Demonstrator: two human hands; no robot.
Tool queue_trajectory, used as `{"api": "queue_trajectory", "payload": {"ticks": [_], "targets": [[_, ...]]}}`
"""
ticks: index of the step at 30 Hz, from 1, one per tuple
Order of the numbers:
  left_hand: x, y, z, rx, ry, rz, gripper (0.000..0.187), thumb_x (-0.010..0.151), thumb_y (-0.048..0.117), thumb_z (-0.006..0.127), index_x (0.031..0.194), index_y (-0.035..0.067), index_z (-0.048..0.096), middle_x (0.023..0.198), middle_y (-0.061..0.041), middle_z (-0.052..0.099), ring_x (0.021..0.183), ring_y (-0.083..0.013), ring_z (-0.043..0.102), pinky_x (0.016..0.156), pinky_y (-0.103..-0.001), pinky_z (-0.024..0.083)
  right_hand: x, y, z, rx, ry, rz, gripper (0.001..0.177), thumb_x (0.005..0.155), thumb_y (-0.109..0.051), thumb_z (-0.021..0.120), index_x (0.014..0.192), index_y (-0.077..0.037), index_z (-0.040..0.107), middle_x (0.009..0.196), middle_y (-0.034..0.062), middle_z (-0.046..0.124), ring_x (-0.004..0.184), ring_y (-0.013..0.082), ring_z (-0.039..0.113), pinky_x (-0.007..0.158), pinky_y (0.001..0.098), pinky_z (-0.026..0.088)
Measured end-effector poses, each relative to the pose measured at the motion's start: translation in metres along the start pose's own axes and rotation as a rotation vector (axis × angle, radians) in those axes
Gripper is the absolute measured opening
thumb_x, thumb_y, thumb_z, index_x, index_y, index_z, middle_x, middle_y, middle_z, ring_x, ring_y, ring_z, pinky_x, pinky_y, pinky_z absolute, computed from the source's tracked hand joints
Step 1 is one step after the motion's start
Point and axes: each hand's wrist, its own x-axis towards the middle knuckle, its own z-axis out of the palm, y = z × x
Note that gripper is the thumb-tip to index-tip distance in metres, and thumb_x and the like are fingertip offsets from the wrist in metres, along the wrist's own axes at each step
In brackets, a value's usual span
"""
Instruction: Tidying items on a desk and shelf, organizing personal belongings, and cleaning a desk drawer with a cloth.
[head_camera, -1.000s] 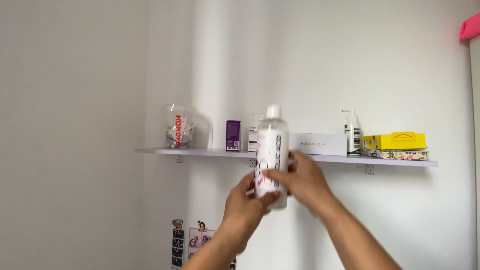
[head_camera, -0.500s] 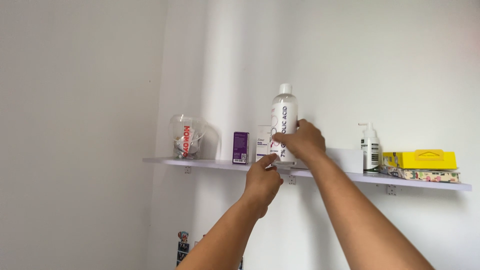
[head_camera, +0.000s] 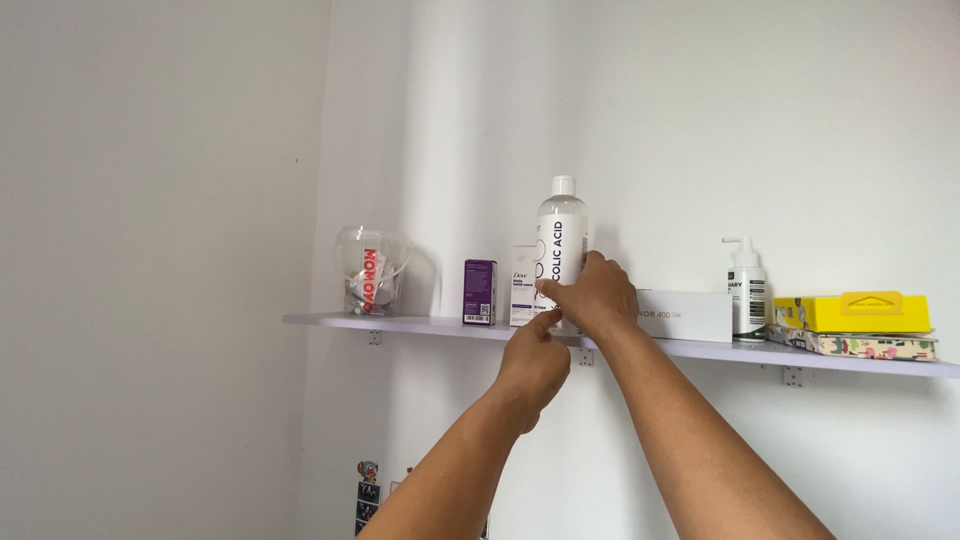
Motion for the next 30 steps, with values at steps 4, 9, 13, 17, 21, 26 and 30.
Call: {"api": "queue_trajectory", "payload": {"ticks": [4,9,13,17,21,26,30], "targets": [[-0.009,0.001,-0.002,-0.064,0.010,-0.036,0.079,0.083,-0.008,0.034,0.156,0.023,0.040,0.154,-0.007,0.047,0.121,-0.0197,0.060,0.110,-0.043,0.049,0.006,0.007,0.005,-0.019,0.003,0.015,0.061,0.078,-0.046,0.085,0.118,-0.006,0.063,0.094,0.0105,0.076,0.079,0.0226,0.077,0.067,0.0393,0.062],[0.011,-0.021,-0.007,-0.004,0.055,0.032,0.078,0.083,-0.008,0.035,0.156,0.020,0.044,0.158,-0.010,0.045,0.136,-0.0208,0.044,0.117,-0.044,0.035,0.009,0.006,0.004,-0.026,0.016,0.033,0.063,0.077,-0.043,0.088,0.119,-0.004,0.063,0.099,0.0122,0.071,0.083,0.0243,0.075,0.068,0.0403,0.061],[0.000,-0.021,-0.010,-0.040,0.051,0.001,0.073,0.088,-0.005,0.036,0.157,0.017,0.039,0.155,-0.013,0.045,0.129,-0.0175,0.057,0.114,-0.042,0.042,0.010,0.010,0.008,-0.044,0.004,0.011,0.064,0.079,-0.044,0.087,0.122,-0.003,0.063,0.104,0.0148,0.072,0.087,0.0257,0.074,0.072,0.0400,0.061],[-0.017,-0.016,-0.013,-0.109,0.045,-0.021,0.076,0.086,-0.008,0.038,0.157,0.020,0.039,0.150,-0.009,0.052,0.118,-0.0188,0.061,0.106,-0.037,0.047,0.001,0.017,0.008,-0.037,0.024,-0.040,0.073,0.081,-0.040,0.086,0.133,0.000,0.054,0.110,0.0183,0.071,0.093,0.0281,0.073,0.076,0.0410,0.060],[-0.020,-0.038,-0.001,-0.203,0.013,0.071,0.064,0.093,-0.002,0.036,0.154,0.015,0.043,0.148,-0.008,0.052,0.114,-0.0205,0.064,0.101,-0.032,0.050,-0.028,0.046,0.012,-0.011,0.251,-0.273,0.073,0.078,-0.027,0.088,0.135,0.001,0.053,0.112,0.0188,0.067,0.099,0.0300,0.067,0.080,0.0415,0.055],[-0.056,-0.102,0.030,-0.318,-0.114,0.089,0.045,0.097,0.002,0.043,0.141,0.001,0.049,0.143,-0.010,0.055,0.119,-0.0175,0.061,0.101,-0.033,0.056,-0.152,0.074,0.002,0.259,0.002,-0.142,0.033,0.087,-0.014,0.073,0.120,-0.009,0.069,0.105,0.0072,0.073,0.093,0.0187,0.072,0.080,0.0328,0.060],[-0.065,-0.200,0.067,-0.390,-0.147,-0.033,0.040,0.095,0.001,0.050,0.135,-0.002,0.054,0.136,-0.013,0.060,0.116,-0.0225,0.065,0.096,-0.036,0.059,-0.207,0.165,0.049,0.381,-0.343,0.136,0.021,0.091,-0.006,0.066,0.109,-0.012,0.075,0.099,0.0006,0.077,0.089,0.0115,0.073,0.080,0.0283,0.062]]}}
